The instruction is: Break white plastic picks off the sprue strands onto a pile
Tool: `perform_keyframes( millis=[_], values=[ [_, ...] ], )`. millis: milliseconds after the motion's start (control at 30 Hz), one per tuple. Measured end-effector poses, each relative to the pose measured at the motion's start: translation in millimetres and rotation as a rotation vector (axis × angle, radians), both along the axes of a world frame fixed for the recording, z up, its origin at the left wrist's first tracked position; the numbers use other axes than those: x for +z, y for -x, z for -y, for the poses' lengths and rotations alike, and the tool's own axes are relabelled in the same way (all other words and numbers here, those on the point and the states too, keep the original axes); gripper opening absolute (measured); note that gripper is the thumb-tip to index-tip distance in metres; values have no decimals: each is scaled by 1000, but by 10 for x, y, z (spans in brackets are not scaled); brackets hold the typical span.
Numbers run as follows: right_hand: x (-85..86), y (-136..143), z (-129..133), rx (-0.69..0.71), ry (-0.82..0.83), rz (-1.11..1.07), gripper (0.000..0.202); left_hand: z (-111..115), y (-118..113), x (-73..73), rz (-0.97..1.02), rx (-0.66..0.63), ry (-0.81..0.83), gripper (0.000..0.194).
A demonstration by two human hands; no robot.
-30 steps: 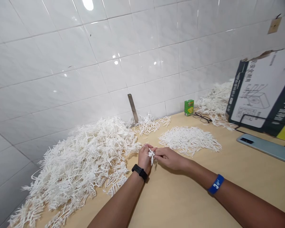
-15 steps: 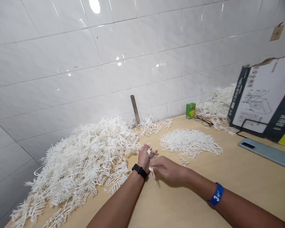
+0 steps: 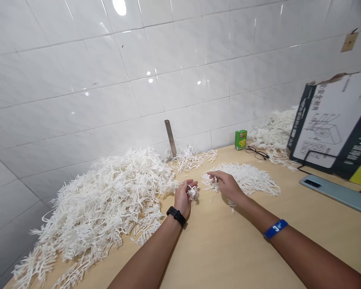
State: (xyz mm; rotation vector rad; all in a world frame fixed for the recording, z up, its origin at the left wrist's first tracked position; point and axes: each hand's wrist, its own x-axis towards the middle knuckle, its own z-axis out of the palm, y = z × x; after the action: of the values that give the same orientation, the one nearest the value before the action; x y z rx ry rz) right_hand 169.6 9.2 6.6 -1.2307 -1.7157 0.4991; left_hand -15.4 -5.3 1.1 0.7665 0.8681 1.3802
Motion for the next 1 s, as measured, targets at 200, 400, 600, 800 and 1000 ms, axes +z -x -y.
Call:
perform_keyframes(
  millis=[200, 400, 600, 800, 1000],
  values=[
    [-70, 98, 42, 40, -163, 3, 40, -50, -9, -86, -89, -15, -43, 34],
    [-102, 275, 164, 107, -32, -12, 36, -33, -33, -111, -301, -56, -201, 42],
    [-47, 332, 246, 65, 76, 18, 35, 99, -90, -9, -533, -63, -409, 38],
    [-66, 306, 234, 138, 51, 88, 35, 29, -26, -66, -533, 35, -464, 32],
    [-132, 382, 218, 164, 56, 177, 39, 44, -13, -72, -498, -143, -463, 44]
  ],
)
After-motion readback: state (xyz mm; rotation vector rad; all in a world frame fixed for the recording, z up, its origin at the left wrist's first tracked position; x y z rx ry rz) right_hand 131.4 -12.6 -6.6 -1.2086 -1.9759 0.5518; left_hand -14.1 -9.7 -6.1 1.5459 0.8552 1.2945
